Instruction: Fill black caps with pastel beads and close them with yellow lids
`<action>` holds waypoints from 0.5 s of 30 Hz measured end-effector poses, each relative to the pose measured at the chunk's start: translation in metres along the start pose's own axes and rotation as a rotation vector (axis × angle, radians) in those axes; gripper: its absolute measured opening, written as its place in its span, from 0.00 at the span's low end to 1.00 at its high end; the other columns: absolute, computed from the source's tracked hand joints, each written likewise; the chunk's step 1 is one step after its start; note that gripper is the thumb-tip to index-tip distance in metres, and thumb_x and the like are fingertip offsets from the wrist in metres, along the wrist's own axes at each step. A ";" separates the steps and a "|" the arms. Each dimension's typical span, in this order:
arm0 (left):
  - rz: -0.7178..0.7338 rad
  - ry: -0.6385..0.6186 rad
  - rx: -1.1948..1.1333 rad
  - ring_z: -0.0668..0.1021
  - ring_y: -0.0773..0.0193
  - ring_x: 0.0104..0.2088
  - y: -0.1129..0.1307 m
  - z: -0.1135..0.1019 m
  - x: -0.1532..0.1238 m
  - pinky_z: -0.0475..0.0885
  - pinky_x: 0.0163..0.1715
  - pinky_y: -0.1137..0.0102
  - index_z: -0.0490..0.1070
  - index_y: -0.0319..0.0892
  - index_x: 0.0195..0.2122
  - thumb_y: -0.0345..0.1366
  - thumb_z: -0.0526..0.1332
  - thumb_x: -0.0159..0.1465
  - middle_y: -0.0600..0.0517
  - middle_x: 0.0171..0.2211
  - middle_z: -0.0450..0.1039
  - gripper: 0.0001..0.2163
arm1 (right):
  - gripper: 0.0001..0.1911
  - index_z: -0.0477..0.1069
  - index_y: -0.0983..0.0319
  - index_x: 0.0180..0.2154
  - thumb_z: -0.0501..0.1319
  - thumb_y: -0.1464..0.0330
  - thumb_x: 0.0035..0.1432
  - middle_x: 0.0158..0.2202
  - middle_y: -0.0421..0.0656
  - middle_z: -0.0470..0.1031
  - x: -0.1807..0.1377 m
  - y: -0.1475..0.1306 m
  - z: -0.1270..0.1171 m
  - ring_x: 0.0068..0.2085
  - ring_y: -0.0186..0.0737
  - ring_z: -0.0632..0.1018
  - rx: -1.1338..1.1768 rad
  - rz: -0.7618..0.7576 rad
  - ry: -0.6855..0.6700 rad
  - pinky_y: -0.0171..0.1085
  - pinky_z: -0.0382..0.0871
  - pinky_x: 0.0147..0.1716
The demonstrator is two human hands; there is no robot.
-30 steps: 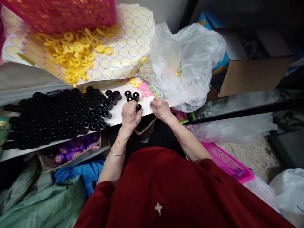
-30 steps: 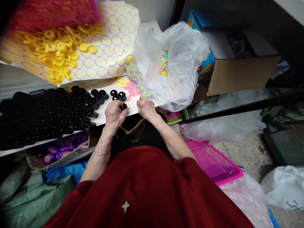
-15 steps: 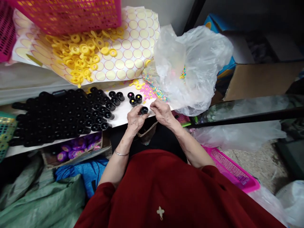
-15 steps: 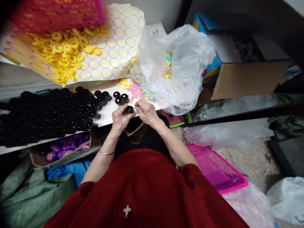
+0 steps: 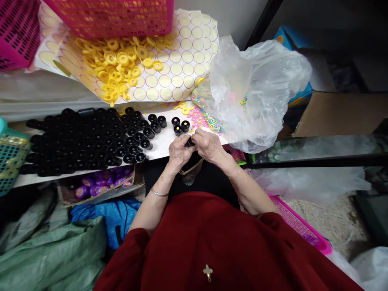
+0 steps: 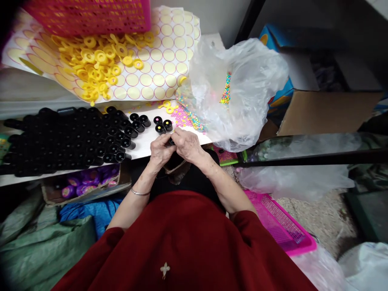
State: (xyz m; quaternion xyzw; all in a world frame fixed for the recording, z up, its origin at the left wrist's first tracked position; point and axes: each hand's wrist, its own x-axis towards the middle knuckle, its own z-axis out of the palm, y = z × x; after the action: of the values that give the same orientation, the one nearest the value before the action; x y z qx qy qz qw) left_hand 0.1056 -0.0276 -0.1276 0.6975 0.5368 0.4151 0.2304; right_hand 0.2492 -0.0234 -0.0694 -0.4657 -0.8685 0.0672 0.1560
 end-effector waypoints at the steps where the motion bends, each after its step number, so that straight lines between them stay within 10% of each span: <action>1: 0.002 0.001 -0.003 0.75 0.63 0.34 0.000 0.000 0.000 0.70 0.37 0.69 0.76 0.42 0.38 0.31 0.63 0.52 0.52 0.34 0.76 0.11 | 0.13 0.69 0.65 0.32 0.48 0.79 0.58 0.31 0.45 0.67 0.001 -0.001 -0.001 0.29 0.38 0.64 -0.020 0.002 -0.024 0.37 0.52 0.28; 10: 0.072 0.029 -0.023 0.75 0.64 0.32 -0.001 0.001 0.000 0.70 0.34 0.70 0.74 0.41 0.30 0.31 0.59 0.57 0.52 0.29 0.75 0.04 | 0.12 0.72 0.68 0.36 0.50 0.79 0.59 0.34 0.50 0.71 0.012 -0.016 -0.004 0.35 0.43 0.69 -0.131 -0.035 -0.182 0.40 0.57 0.33; 15: 0.029 0.019 -0.021 0.75 0.64 0.34 -0.002 0.002 -0.002 0.70 0.35 0.70 0.75 0.43 0.39 0.32 0.64 0.54 0.52 0.34 0.76 0.11 | 0.09 0.71 0.64 0.31 0.53 0.75 0.59 0.31 0.44 0.70 0.006 0.006 0.001 0.30 0.37 0.69 0.214 0.027 -0.064 0.37 0.60 0.31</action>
State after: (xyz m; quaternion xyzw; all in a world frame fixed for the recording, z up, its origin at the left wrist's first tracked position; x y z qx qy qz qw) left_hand 0.1058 -0.0285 -0.1311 0.6987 0.5246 0.4304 0.2267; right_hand 0.2505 -0.0150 -0.0711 -0.4556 -0.8546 0.1763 0.1762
